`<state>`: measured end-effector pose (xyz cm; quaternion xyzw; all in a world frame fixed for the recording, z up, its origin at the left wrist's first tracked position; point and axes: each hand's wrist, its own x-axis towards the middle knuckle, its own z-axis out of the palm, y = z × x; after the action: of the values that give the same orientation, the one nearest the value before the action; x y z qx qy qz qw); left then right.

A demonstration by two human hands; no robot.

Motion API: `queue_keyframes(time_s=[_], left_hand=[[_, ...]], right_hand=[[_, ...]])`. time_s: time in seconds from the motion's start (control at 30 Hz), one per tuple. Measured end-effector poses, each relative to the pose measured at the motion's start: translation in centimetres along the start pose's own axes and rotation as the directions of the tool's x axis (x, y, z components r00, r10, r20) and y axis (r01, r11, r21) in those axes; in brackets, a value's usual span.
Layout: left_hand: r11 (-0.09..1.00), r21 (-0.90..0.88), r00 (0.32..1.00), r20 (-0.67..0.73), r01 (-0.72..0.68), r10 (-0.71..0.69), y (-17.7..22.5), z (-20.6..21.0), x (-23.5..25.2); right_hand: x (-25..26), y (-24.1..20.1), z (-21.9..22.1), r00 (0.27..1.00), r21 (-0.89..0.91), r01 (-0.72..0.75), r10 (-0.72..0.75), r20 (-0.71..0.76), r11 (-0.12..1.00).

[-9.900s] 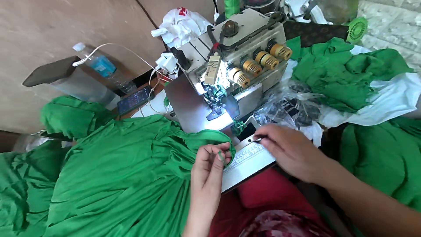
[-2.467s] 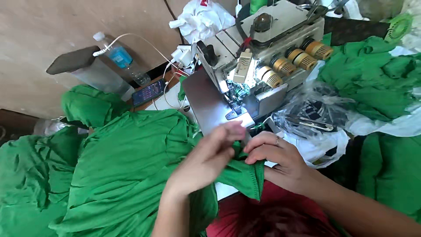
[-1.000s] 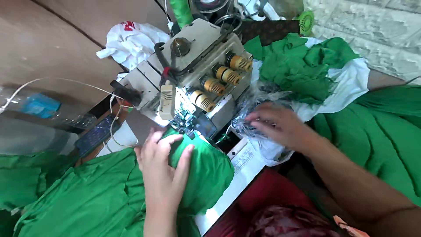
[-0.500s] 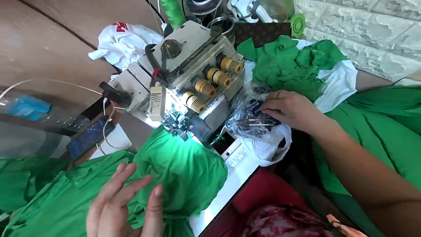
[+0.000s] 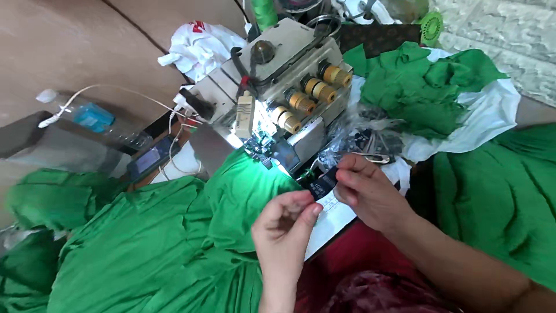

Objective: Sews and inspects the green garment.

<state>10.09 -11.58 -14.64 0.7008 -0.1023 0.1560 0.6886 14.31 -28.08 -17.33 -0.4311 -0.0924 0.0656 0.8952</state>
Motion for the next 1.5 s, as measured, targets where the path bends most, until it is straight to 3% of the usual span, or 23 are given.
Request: queue_keyframes(time_s=[0.3, 0.5, 0.83, 0.9, 0.97, 1.07, 1.13, 1.23, 1.4, 1.5], left_hand=[[0.977, -0.203, 0.992, -0.097, 0.059, -0.08, -0.5, -1.1, -0.6], [0.988, -0.152, 0.992, -0.117, 0.03, -0.048, -0.4, -2.0, -0.7], [0.995, -0.095, 0.988, -0.146, 0.028, -0.042, -0.4, -2.5, -0.8], [0.999, -0.038, 0.985, -0.168, 0.021, -0.027, -0.1, -2.4, -0.8], [0.989, 0.145, 0.983, -0.173, -0.039, 0.064, 0.1, -2.5, -0.5], [0.791, 0.574, 0.957, -0.042, -0.212, 0.287, 0.2, -3.6, 0.9], [0.647, 0.703, 0.936, 0.079, -0.297, 0.344, 0.1, -4.2, 2.3], [0.545, 0.758, 0.93, 0.241, -0.358, 0.276, -0.6, -4.9, 4.0], [0.48, 0.796, 0.93, 0.321, -0.368, 0.18, -0.4, -5.3, 4.7], [0.477, 0.797, 0.928, 0.327, -0.372, 0.178, -0.2, -5.1, 4.8]], right_hand=[[-0.8, 2.9, 2.2, 0.981, -0.059, 0.118, -0.107, 0.163, 0.991], [0.1, 1.8, 1.7, 0.978, -0.236, 0.078, -0.028, 0.208, 0.969], [1.4, 1.3, 1.9, 0.939, -0.416, 0.24, -0.101, 0.329, 0.877], [1.7, 1.3, 2.0, 0.935, -0.445, 0.253, -0.1, 0.339, 0.859], [2.3, 1.1, 2.3, 0.942, -0.46, 0.225, -0.071, 0.328, 0.859], [3.9, 0.3, 3.0, 0.976, -0.563, 0.112, 0.017, 0.219, 0.819], [5.4, 0.0, 3.2, 0.986, -0.63, 0.043, 0.068, 0.151, 0.775], [6.8, 0.3, 3.2, 0.988, -0.722, 0.036, 0.084, 0.13, 0.691], [5.5, 1.3, 2.2, 0.986, -0.803, 0.13, 0.013, 0.169, 0.581], [3.8, 1.4, 0.7, 0.968, -0.775, 0.076, 0.14, 0.208, 0.627]])
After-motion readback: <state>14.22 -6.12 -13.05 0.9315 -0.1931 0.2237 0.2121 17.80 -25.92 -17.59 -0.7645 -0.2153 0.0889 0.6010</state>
